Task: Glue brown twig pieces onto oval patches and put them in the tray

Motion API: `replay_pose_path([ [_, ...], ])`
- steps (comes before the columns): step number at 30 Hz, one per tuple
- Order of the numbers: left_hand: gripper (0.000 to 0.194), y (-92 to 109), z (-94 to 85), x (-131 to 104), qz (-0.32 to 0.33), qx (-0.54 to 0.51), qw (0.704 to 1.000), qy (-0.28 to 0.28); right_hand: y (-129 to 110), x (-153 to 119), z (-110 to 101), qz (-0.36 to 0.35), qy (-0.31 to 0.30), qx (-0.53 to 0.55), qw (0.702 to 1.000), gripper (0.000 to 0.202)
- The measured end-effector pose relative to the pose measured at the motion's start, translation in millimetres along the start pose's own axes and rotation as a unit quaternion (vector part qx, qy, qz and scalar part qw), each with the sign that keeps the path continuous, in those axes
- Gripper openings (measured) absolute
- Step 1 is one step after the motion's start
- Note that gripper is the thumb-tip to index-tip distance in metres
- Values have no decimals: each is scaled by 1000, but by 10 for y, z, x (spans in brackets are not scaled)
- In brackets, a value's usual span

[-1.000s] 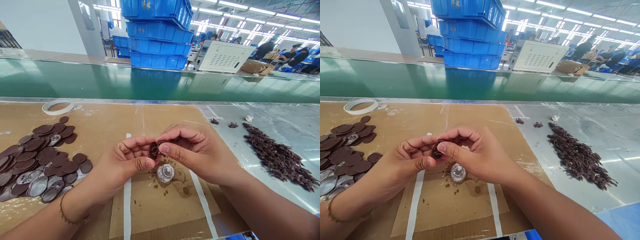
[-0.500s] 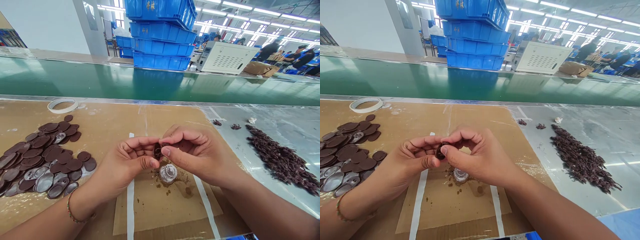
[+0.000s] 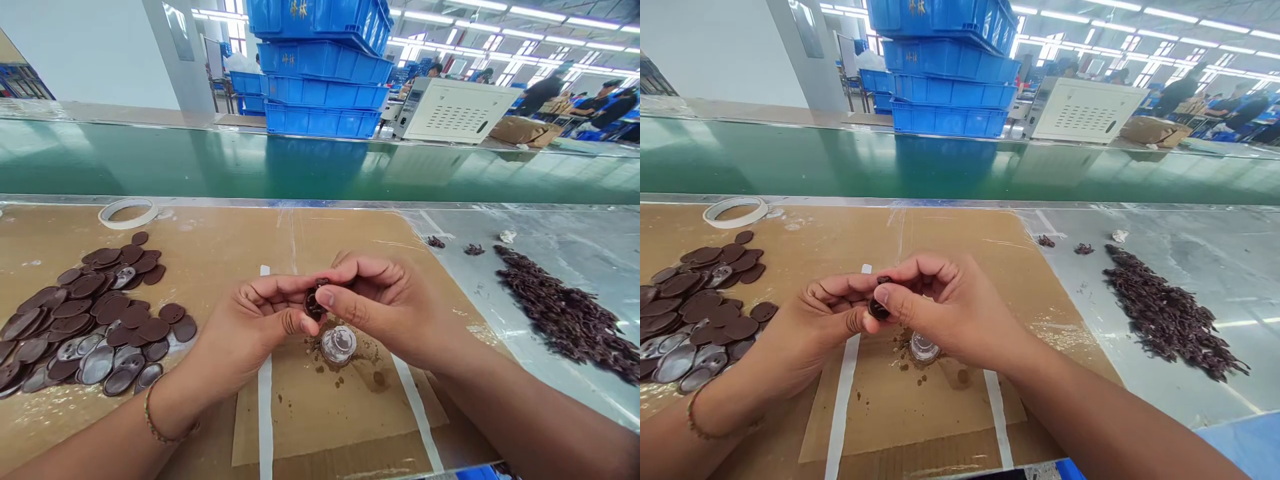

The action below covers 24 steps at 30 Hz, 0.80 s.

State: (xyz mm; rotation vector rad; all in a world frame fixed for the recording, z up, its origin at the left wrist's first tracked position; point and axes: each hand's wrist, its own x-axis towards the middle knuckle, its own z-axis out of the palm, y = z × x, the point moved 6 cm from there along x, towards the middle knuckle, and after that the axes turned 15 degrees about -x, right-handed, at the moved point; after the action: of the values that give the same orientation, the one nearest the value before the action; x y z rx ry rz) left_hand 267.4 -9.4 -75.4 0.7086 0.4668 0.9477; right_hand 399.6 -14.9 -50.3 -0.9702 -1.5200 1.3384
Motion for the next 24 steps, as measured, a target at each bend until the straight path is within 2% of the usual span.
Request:
replay_pose_path([
  [4,24,19,-36,5,17,-4,998,54,22,-17,78,37,-38,44,998,14],
  [7,23,42,-72,0,48,2,996,78,29,-34,120,48,-64,38,996,24],
  [13,19,50,-99,-42,75,38,991,101,16,-29,169,65,-86,31,994,43],
  [24,19,44,-91,-59,72,32,991,112,-21,-30,193,54,-86,48,994,43],
])
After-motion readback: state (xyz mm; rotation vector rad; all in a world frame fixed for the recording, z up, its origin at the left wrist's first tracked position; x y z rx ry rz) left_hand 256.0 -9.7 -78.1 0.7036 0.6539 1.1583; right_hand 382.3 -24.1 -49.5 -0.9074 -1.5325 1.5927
